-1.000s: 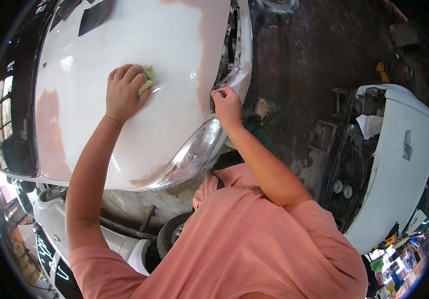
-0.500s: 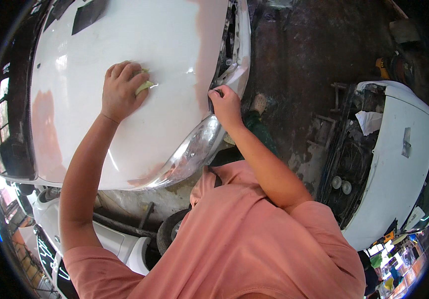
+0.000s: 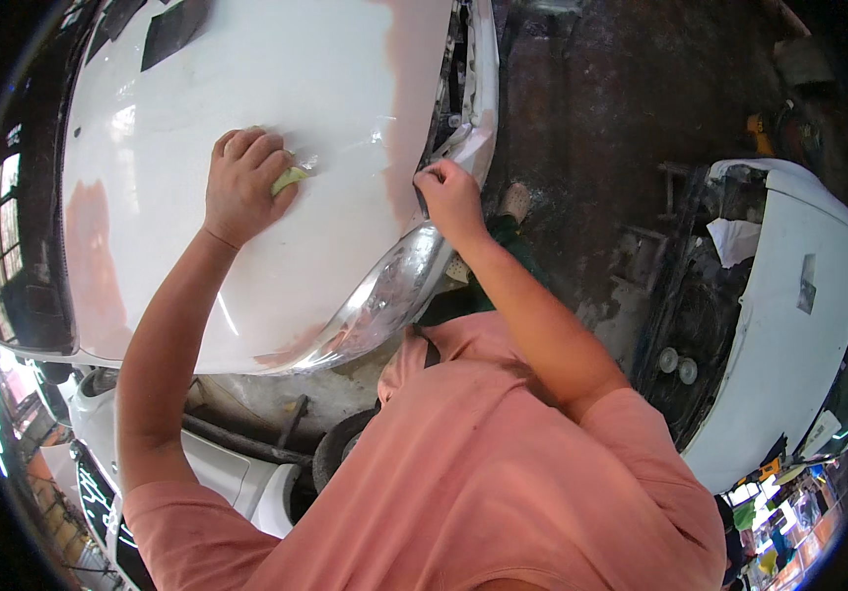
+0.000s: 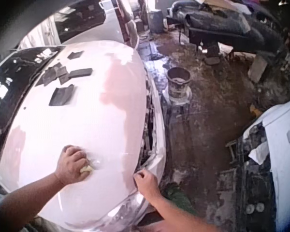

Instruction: The person sands the front hood and bumper of a white car using sandpaper and water from a bucket, then wipes the surface with a cloth.

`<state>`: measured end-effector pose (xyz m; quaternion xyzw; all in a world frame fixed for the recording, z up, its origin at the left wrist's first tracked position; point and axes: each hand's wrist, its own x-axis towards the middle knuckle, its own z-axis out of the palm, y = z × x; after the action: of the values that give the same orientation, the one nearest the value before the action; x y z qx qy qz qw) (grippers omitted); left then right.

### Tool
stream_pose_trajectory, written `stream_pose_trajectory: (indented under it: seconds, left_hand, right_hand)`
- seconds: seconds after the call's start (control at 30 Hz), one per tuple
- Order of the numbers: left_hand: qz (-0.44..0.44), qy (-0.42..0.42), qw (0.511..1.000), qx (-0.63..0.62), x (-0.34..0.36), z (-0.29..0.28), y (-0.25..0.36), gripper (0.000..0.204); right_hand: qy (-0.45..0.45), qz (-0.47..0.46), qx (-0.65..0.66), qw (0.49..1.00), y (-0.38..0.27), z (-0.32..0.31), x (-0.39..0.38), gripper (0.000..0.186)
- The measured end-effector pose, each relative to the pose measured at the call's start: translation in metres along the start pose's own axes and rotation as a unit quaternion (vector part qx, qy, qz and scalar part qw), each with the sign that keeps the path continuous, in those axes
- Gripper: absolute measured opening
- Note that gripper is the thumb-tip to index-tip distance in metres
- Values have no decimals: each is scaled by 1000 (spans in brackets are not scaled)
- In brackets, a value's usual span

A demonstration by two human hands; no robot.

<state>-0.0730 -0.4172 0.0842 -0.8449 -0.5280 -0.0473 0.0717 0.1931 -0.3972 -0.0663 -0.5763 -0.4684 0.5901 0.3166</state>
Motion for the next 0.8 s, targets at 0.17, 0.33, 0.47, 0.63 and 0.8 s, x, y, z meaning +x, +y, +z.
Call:
stream_pose_trajectory:
  seconds: [0.17, 0.33, 0.47, 0.63, 0.8]
  left_hand:
    - [21, -2, 1000, -5, -4, 1, 9, 22]
    - [25, 0, 1000, 7, -4, 0, 10, 23]
    - [39, -4, 999, -1, 0, -3, 9, 23]
    - [15, 4, 1000, -1, 2, -1, 11, 23]
    - [6, 0, 1000, -6, -1, 3, 11, 26]
  right_hand:
    - [28, -29, -28, 999, 9, 7, -13, 24]
    - [35, -21, -19, 999, 1, 4, 5, 23]
    - [16, -33, -35, 999, 1, 3, -7, 24]
    - [23, -23, -48, 998, 8, 6, -5, 23]
    - [42, -22, -13, 999, 7, 4, 11, 24]
